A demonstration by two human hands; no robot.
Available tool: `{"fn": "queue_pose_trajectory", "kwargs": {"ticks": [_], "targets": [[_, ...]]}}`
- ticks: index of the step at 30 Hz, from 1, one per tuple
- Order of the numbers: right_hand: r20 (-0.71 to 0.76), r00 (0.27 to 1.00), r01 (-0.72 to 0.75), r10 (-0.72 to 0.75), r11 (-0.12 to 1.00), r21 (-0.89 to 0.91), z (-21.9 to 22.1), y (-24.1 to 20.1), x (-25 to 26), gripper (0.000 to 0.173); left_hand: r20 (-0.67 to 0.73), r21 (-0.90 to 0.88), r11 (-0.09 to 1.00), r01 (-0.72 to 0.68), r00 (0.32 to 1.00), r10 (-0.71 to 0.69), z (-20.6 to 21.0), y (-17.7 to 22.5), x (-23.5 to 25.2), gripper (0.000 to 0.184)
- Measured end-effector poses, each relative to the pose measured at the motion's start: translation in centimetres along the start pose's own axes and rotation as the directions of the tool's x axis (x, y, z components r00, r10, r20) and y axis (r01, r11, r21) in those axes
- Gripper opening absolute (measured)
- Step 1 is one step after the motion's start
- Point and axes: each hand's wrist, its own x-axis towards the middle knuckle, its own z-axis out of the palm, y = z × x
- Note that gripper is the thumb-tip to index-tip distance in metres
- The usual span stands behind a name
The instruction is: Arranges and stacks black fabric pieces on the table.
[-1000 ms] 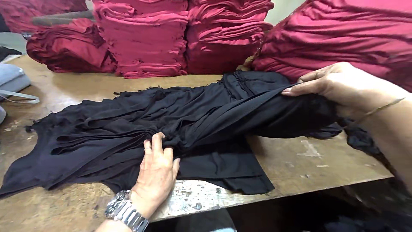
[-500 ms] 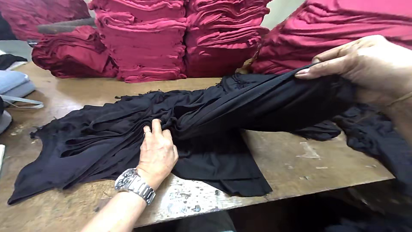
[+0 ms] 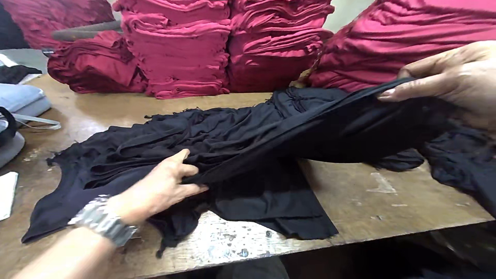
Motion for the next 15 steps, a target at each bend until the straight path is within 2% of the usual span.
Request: {"fn": "queue_pose_trajectory", "kwargs": {"ticks": [2,4,5,6,8,10,11,13,15], "targets": [[0.045,0.999,0.016,-0.014,0.999,-0.035,-0.3,1.4,-0.3,0.014,-0.016,-0.065,0.993,-0.101,0.995,0.100,-2.9,-0.6,-1.6,0.024],[0.130,0.992,0.002,-0.008,0.999,0.047,0.4,2.0,-1.3,0.019,-0.044,-0.187,0.972,-0.143,0.990,0.137,-4.9,-1.0,-3.0,0.018],[0.175,0.984,0.007,-0.027,0.994,0.113,1.2,2.5,-1.7,0.027,-0.057,-0.269,0.958,-0.098,0.995,0.086,-5.5,-1.1,-3.7,0.010],[0.205,0.978,0.011,-0.049,0.983,0.182,2.3,3.2,-2.0,0.032,-0.068,-0.352,0.936,-0.017,0.998,-0.007,-5.8,-1.1,-4.1,0.010],[0.255,0.962,0.019,-0.094,0.960,0.279,4.6,4.2,-2.0,0.031,-0.040,-0.378,0.906,0.188,0.975,-0.219,-6.3,-1.8,-3.9,0.025],[0.208,0.955,0.142,-0.212,0.941,0.306,5.9,4.5,-0.8,0.028,-0.077,-0.278,0.902,0.331,0.928,-0.365,-7.2,-2.7,-2.1,0.021],[0.136,0.949,0.236,-0.285,0.926,0.295,6.2,3.9,0.1,0.029,-0.145,-0.257,0.898,0.358,0.904,-0.402,-8.0,-2.7,-0.9,0.015],[-0.006,0.908,0.405,-0.418,0.877,0.258,5.9,1.6,1.4,0.032,-0.350,-0.271,0.917,0.294,0.857,-0.379,-9.9,-2.3,1.4,0.010],[-0.080,0.806,0.592,-0.587,0.792,0.148,4.7,-0.3,2.2,0.028,-0.541,-0.170,0.963,0.211,0.796,-0.270,-11.4,-1.9,3.2,0.015]]}}
